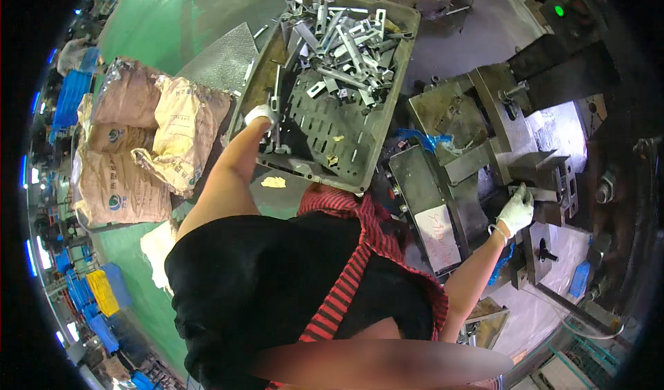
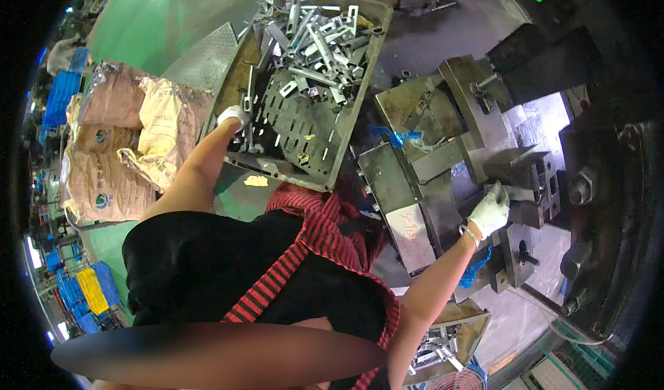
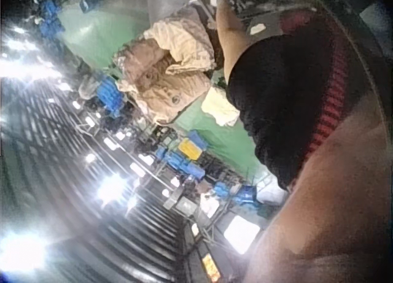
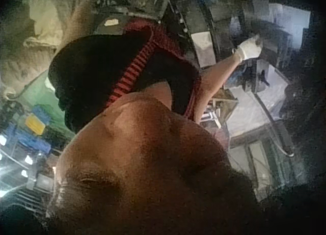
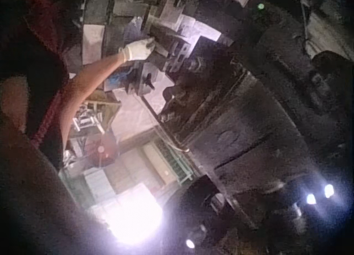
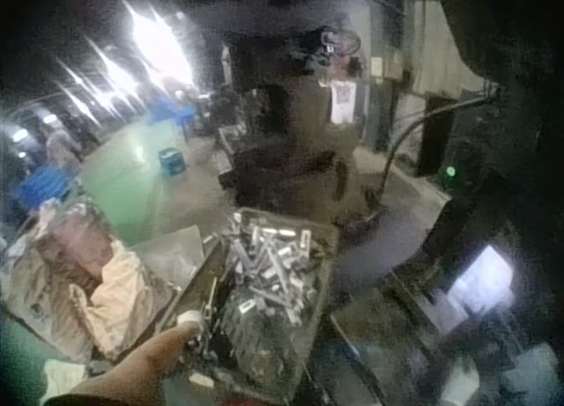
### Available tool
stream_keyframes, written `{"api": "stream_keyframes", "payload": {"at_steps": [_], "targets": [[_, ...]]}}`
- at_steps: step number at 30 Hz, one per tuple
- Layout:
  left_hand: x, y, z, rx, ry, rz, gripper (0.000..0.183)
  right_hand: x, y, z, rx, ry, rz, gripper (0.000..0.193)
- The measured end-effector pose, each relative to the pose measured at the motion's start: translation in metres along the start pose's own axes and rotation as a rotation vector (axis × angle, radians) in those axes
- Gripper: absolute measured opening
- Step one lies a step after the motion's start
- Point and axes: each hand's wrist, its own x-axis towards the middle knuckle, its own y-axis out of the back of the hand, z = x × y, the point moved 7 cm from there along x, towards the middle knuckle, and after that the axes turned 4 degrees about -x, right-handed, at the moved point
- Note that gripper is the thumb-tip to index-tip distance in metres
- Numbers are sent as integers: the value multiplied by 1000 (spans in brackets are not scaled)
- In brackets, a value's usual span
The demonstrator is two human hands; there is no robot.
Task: The person operates a press machine to shape or stamp small metal components.
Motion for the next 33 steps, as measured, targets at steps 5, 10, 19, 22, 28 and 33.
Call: {"api": "stream_keyframes", "payload": {"at_steps": [5, 10, 19, 22, 28, 33], "targets": [[-5, -38, 54, -38, -111, 43, 27, 1, 1, 1, -35, -28, 2, 48], [-95, -20, 184, -223, -719, -96, 34, 6, -2, 7, -175, -85, 12, 50], [-148, 110, 214, -579, -860, -144, 52, 4, -23, 37, 199, -192, -88, 37], [-165, 124, 190, -882, -739, -480, 36, -17, -27, 46, 505, -368, -179, 39], [-230, 142, 214, -673, -1181, -555, 73, -12, -71, 37, 909, -573, -437, 39], [-249, 115, 269, -888, -1279, -780, 58, -17, -20, 27, 420, -377, -293, 33]]}}
